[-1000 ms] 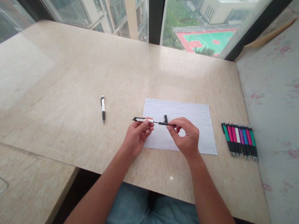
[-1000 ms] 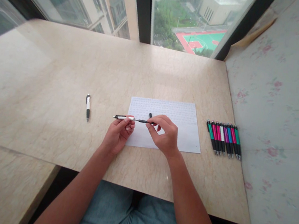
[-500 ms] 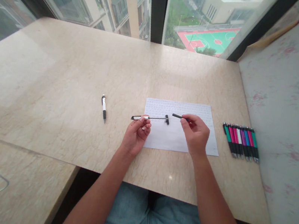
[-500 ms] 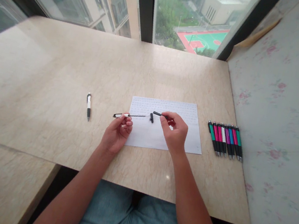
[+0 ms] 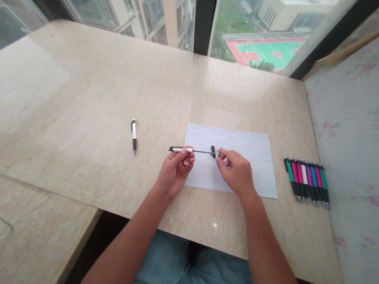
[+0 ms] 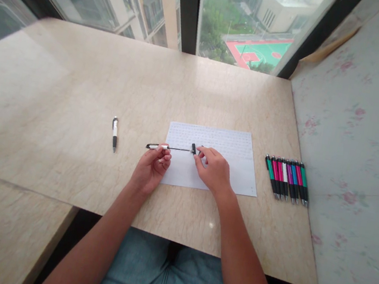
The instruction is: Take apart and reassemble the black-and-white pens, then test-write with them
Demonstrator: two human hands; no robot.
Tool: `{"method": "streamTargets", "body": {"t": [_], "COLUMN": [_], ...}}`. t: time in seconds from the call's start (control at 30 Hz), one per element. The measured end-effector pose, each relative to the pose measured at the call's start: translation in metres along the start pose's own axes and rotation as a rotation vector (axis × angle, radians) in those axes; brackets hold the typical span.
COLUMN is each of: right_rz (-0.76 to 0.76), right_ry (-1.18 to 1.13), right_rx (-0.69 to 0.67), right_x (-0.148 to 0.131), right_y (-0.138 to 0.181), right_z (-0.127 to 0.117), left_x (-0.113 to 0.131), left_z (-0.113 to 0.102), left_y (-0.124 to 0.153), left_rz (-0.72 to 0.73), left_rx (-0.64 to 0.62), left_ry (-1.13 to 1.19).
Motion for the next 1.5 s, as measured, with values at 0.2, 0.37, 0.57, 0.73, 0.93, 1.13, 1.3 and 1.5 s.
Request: {"method": "streamTargets", "body": {"t": [0.2,0.37,0.57,0.73,0.93,1.13,1.3,1.5], "right_rz": [0.175,0.158,0.109,0.051,0.111,0.196,0.197,0.157], "right_ry": [-0.446,-0.476,-0.424,-0.396,-0.328,-0.022,-0.007,0.164], "right_rx": [0.065,0.001,0.056,0.011,0.115,0.096,-0.070,-0.241], "right_x": [-0.005,-0.015,-0.013,-0.014,-0.003,0.030,0.037,0.048], "right_y": [-0.002,-0.001,-0.002,-0.003,-0.007,-0.008,0.009,0.041], "right_z": [-0.012,-0.008,-0.008,-0.010,-0.026,-0.051,-0.076,-0.084], "left_x": [-0.001,-0.003,-0.004,-0.005,0.000,0.000,-0.003,-0.002], "left_z": [0.000,0.001,0.005,0.006,0.001,-0.002,-0.002,0.001], "left_y": [0.001,0.003,0.007,0.006,0.000,-0.003,-0.002,-0.002], "left_rz": [0.026,0.068,0.088,0.089,0.153,0.164,0.171,0.173], "left_rx": [0.016,0.006,-0.038,-0.062,0.014,0.064,0.055,0.052], "left_ry": [-0.071,-0.169,-0.258,-0.233,-0.151,-0.143,-0.176,-0.185]}}
Point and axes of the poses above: each hand's wrist, its own y-axis away from the middle knuckle, its own z-axis out of the palm, x = y × z, the point moved 4 cm from there along -y, towards the middle knuckle, and after that the axes turned 10 degrees about x, right-handed, at the moved point
